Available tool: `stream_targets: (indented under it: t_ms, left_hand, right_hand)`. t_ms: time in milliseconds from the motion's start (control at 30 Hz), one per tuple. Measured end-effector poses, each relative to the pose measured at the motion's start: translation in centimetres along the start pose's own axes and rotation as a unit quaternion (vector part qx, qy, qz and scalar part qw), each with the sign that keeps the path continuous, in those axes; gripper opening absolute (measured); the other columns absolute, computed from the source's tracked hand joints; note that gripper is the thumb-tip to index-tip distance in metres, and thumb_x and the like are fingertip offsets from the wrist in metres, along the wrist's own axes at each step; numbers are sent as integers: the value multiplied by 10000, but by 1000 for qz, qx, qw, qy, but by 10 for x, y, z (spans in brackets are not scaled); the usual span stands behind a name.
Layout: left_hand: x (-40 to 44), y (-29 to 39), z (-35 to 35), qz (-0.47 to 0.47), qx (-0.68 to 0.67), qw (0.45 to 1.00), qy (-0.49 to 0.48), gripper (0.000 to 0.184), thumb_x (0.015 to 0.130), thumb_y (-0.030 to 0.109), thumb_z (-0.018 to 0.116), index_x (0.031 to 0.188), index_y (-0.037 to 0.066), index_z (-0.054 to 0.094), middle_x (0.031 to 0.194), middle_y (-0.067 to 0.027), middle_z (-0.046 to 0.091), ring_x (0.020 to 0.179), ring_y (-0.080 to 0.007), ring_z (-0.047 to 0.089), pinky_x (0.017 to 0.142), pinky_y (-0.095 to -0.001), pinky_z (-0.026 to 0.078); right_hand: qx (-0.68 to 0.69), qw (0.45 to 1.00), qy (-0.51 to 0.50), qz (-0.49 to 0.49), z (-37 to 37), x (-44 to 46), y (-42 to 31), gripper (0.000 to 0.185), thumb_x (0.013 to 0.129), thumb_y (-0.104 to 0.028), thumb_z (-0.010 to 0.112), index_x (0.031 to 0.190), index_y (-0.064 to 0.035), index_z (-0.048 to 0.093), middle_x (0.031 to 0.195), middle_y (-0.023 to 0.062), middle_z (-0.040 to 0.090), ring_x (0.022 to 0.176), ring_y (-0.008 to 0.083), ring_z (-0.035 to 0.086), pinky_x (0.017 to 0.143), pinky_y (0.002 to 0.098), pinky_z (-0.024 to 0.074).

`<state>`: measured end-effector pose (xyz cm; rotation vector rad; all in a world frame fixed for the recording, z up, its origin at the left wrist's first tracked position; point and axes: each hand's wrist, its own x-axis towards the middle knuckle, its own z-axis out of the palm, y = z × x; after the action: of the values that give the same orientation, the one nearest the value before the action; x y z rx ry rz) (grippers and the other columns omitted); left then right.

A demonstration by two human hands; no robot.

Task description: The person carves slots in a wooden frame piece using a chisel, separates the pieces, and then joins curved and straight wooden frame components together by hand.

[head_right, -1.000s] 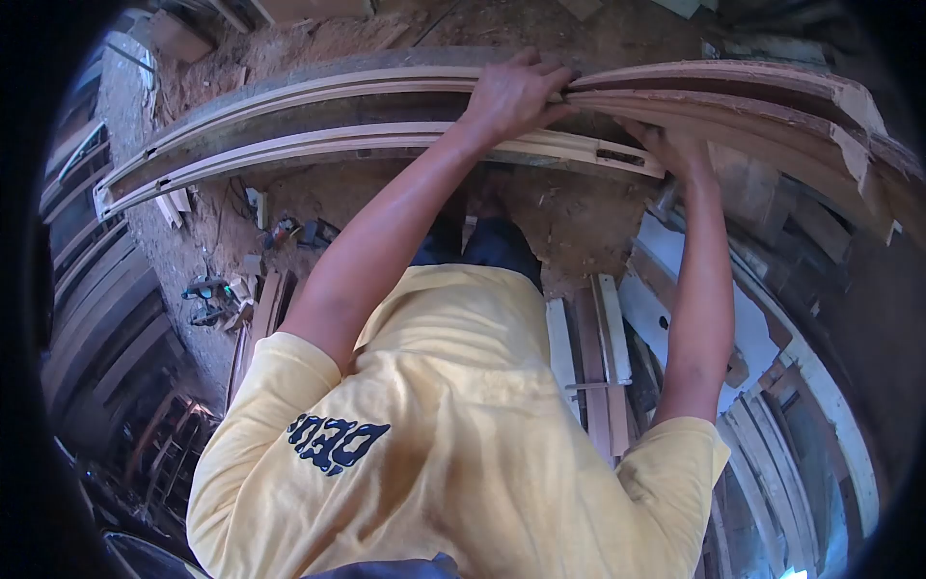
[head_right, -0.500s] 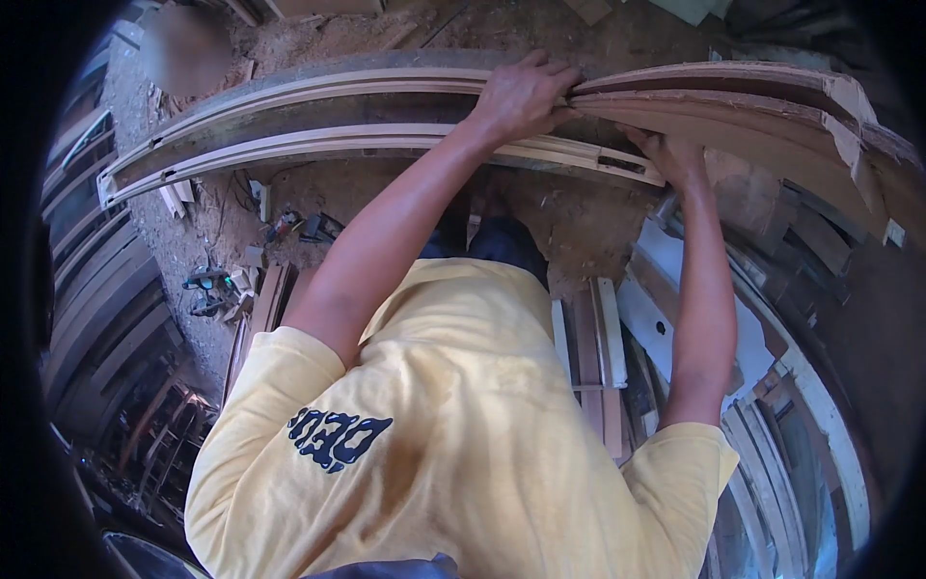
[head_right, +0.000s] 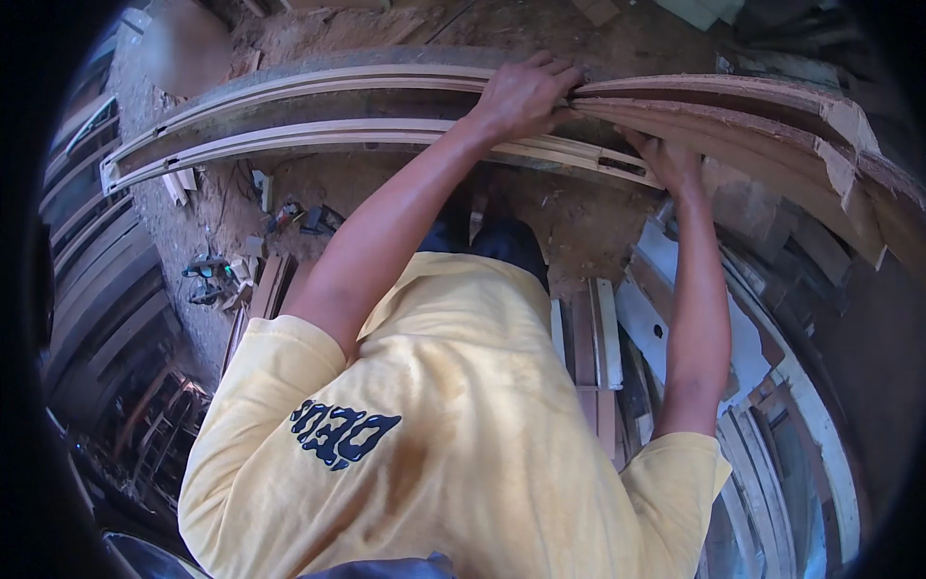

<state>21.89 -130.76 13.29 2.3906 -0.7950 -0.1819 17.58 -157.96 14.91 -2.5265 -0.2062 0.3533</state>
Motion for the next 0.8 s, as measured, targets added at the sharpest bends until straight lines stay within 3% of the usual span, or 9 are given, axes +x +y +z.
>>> stream_targets:
  t_ms: [100,167,233,300,333,500,633,700,800]
  left_hand:
    - [0,-1,2,7,5,1000,16,417,802,335,789,1119,107,641,1161,-75,679,1159,-318,619,885,-461,568]
    - [1,0,-1,-1,8,1000,-2,418,802,331,787,1123,107,642,1165,-75,678,1164,-318,619,888,-460,568]
    - [3,2,0,-3,10,1000,-18,418,801,327,786,1127,108,642,1170,-76,677,1169,-319,618,891,-460,567]
    - [2,2,1,-15,7,1000,-11,432,797,330,787,1141,112,641,1180,-75,678,1176,-317,617,895,-455,567]
    - [1,2,2,-7,7,1000,-10,432,797,330,787,1141,112,641,1180,-75,678,1176,-317,617,895,-455,567]
    - [1,1,4,4,38,999,30,453,798,360,787,1154,126,633,1191,-69,681,1191,-322,612,886,-471,569]
    - [-2,5,1,2,48,998,33,446,810,371,776,1158,133,630,1167,-79,694,1193,-337,613,882,-487,566]
    - [-1,3,4,-22,38,999,-5,559,845,427,746,1303,136,615,1250,-137,695,1229,-407,594,964,-513,532]
    - [0,10,-2,-50,20,998,-12,538,841,443,744,1280,150,637,1202,-145,712,1191,-411,603,963,-511,524]
  right_hand:
    - [-7,1000,17,-19,0,1,-1,417,864,-324,824,1158,-44,729,1103,146,753,1066,317,695,947,433,510]
    - [81,995,2,50,0,2,-5,460,872,-339,826,1205,-39,720,1143,134,747,1100,259,685,963,396,510]
    - [76,994,1,77,2,1,-5,458,877,-337,826,1199,-30,718,1135,123,746,1094,239,681,952,392,515]
    - [51,999,8,3,1,1,-6,441,879,-312,828,1196,-26,717,1130,105,749,1077,207,681,933,377,525]
    - [59,997,13,41,11,0,3,396,874,-263,830,1173,-23,728,1097,109,756,1054,202,688,918,369,533]
    - [137,990,35,28,4,0,-10,241,869,-202,816,1045,-42,775,991,111,773,940,227,728,833,389,559]
    - [161,987,13,23,-4,-4,-9,442,832,-150,845,1214,-10,672,1146,110,730,1087,225,679,920,375,538]
    - [194,981,21,16,-19,-12,-23,538,815,-140,859,1279,-4,624,1213,113,705,1148,226,654,956,366,526]
    - [247,967,49,34,-60,-26,-61,695,790,-116,879,1378,-7,524,1319,107,642,1234,219,595,1011,351,494]
